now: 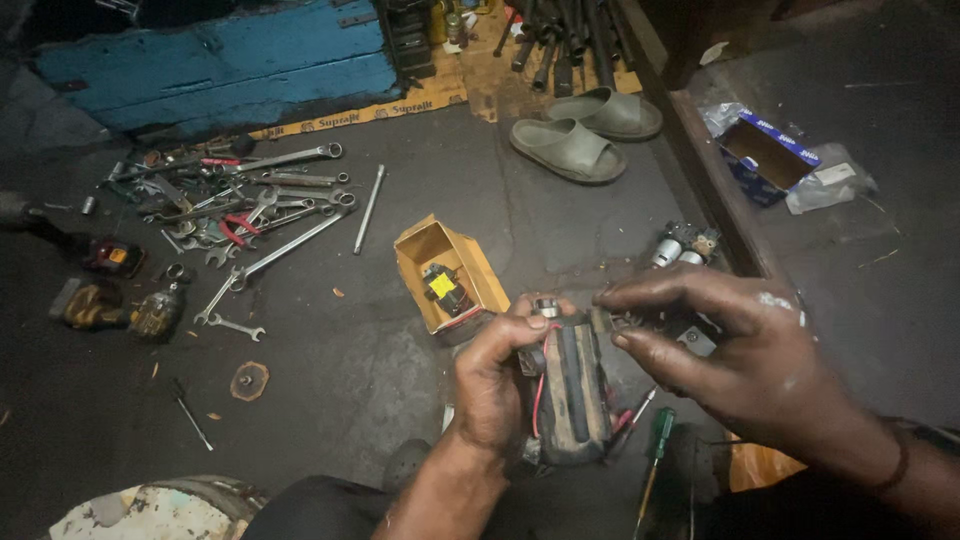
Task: The person is repairing a small electrical component, likely a starter motor, in a workshop setting. They disassemble the unit, clean internal parts with a screwdriver, and reassemble the casing and internal mechanisms.
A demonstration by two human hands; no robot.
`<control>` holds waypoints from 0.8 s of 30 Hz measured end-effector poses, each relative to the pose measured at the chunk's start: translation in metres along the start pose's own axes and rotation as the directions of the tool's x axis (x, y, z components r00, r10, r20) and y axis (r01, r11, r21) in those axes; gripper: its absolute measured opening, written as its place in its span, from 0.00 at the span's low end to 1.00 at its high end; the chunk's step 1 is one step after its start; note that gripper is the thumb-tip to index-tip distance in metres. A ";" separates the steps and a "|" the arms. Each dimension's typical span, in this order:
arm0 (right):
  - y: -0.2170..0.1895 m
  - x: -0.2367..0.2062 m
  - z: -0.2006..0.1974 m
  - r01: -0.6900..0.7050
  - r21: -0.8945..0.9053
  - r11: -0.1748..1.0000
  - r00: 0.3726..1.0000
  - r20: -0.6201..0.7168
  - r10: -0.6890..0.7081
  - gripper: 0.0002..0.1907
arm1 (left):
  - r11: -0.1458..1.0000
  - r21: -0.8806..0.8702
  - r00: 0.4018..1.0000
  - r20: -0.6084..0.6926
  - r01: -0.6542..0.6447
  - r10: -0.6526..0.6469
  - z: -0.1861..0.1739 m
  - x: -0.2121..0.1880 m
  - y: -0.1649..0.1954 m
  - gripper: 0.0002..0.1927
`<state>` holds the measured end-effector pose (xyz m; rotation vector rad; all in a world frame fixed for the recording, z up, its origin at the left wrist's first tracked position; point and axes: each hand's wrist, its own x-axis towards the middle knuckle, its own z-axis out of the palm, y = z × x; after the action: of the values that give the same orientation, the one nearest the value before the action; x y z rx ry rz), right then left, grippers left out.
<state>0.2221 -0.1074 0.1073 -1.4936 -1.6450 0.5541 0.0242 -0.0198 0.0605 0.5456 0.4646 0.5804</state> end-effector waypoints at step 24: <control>-0.007 0.002 0.000 0.011 0.028 1.000 0.999 -0.053 -0.010 0.14 | 0.999 -0.031 1.000 0.016 0.019 -0.019 0.001 -0.001 0.000 0.21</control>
<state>0.2176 -0.1068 0.1134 -1.4666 -1.5972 0.5251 0.0241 -0.0207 0.0613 0.5153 0.4452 0.5640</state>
